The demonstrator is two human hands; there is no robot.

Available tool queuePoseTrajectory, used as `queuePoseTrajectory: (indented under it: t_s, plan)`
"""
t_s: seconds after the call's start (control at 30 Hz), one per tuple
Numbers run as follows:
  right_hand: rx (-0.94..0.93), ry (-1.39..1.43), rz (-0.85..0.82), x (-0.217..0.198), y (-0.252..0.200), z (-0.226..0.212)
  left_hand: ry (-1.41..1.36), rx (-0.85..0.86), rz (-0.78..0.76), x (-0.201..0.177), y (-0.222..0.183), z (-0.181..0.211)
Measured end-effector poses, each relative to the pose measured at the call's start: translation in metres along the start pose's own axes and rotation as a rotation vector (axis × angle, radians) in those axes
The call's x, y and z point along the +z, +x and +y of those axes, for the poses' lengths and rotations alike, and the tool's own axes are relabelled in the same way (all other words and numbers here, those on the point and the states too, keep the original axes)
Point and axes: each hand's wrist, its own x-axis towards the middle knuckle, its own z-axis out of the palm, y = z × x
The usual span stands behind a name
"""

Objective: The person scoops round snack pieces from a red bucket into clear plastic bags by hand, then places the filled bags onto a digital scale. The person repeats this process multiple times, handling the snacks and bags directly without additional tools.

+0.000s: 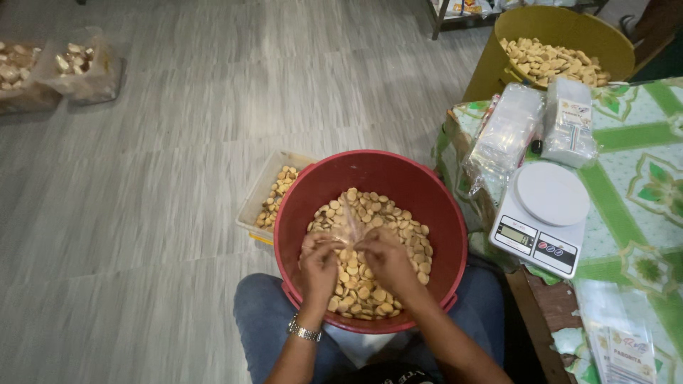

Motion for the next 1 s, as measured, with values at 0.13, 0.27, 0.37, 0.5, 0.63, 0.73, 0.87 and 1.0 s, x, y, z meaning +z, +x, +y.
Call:
queuePoseTrajectory:
  t_s: [0.13,0.27,0.37,0.5,0.63,0.73,0.87,1.0]
  plan:
    - [0.107,0.094,-0.107,-0.001,-0.003,-0.008,0.096,-0.098,-0.05,0.0,0.003,-0.011]
    - [0.213,0.036,-0.07,-0.013,0.003,0.008,0.452,0.124,-0.014,-0.018,0.01,-0.001]
    - [-0.009,-0.141,0.05,-0.009,-0.002,0.012,0.721,0.338,-0.042,-0.008,0.007,0.023]
    - [0.033,-0.056,-0.216,-0.003,-0.01,0.024,0.598,-0.195,-0.377,0.018,0.003,0.046]
    - [0.357,0.015,-0.551,0.025,0.01,0.065,0.735,0.075,-0.585,0.051,-0.022,0.054]
    - [-0.192,0.425,-0.273,0.058,0.005,0.102,0.624,-0.322,-0.766,0.087,-0.053,0.071]
    - [-0.04,1.195,-0.151,0.096,0.002,0.134,0.327,0.163,-0.94,0.063,-0.059,0.093]
    - [0.333,0.817,-0.035,0.057,0.001,0.113,0.313,-0.381,-0.694,0.011,-0.017,0.056]
